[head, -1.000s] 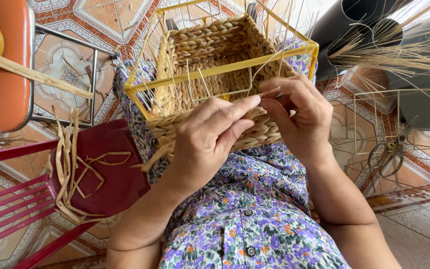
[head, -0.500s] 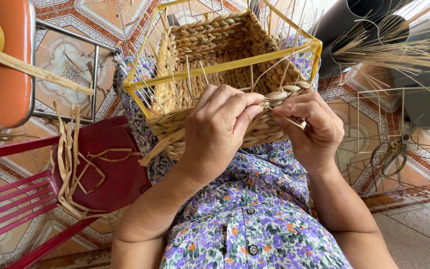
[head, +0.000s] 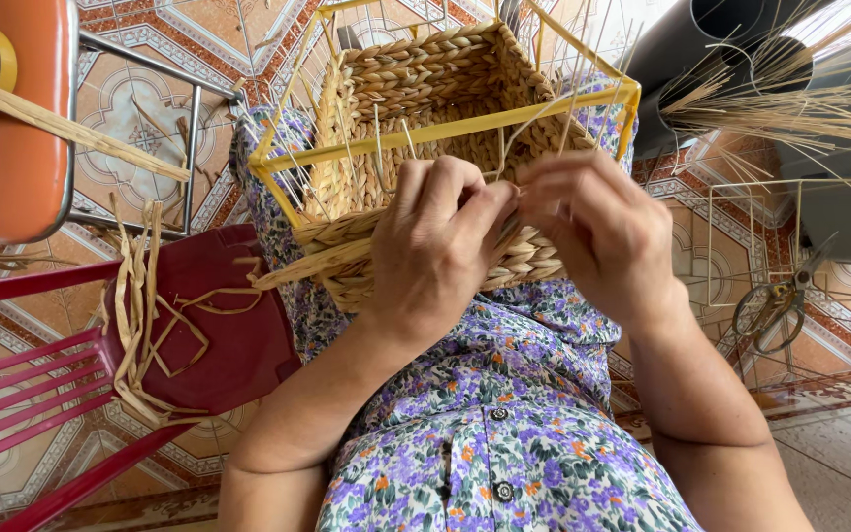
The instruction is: The person weaves a rectangular basket by hand, threading dried palm leaves through a yellow metal frame. They repeatedly pull the leaves through the vertical wires and adjust the tension to form a tight weave pattern.
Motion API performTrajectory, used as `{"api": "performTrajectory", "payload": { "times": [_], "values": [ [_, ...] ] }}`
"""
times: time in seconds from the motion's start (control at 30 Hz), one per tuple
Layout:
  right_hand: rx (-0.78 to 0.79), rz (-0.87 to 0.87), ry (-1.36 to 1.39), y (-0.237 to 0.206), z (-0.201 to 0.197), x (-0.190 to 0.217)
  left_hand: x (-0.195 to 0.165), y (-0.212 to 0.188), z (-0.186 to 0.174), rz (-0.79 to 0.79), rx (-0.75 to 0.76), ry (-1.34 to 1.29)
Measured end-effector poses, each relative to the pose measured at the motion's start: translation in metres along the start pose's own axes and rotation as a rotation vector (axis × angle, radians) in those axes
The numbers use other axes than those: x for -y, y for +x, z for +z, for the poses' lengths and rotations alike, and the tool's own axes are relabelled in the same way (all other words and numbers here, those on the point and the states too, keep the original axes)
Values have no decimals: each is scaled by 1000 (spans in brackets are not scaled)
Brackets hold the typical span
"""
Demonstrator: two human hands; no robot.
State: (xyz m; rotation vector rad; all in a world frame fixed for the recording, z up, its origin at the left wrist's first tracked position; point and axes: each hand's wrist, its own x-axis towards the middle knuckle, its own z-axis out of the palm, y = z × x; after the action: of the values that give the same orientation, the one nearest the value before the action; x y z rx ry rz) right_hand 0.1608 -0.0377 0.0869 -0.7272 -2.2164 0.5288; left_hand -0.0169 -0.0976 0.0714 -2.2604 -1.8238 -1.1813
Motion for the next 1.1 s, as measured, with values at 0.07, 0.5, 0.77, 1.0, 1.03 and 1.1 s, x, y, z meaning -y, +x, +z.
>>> {"api": "performTrajectory", "payload": {
  "times": [0.07,0.5,0.77,1.0,1.03,1.1],
  "values": [
    [-10,31,60,10,3,-9,-3,-3,-13,37,-31,43],
    [-96,106,-148,10,-8,12,3,-24,-13,65,170,79],
    [29,-69,-184,4,18,-4,2,9,-84,43,34,-36],
    [-7,-18,-93,-10,25,-23,-17,2,-59,80,-21,-10],
    [-13,-15,-81,-11,26,-25,-11,2,-44,29,-11,-7],
    [-31,-21,-65,-12,26,-27,2,5,-17,-73,8,-1]
  ]
}}
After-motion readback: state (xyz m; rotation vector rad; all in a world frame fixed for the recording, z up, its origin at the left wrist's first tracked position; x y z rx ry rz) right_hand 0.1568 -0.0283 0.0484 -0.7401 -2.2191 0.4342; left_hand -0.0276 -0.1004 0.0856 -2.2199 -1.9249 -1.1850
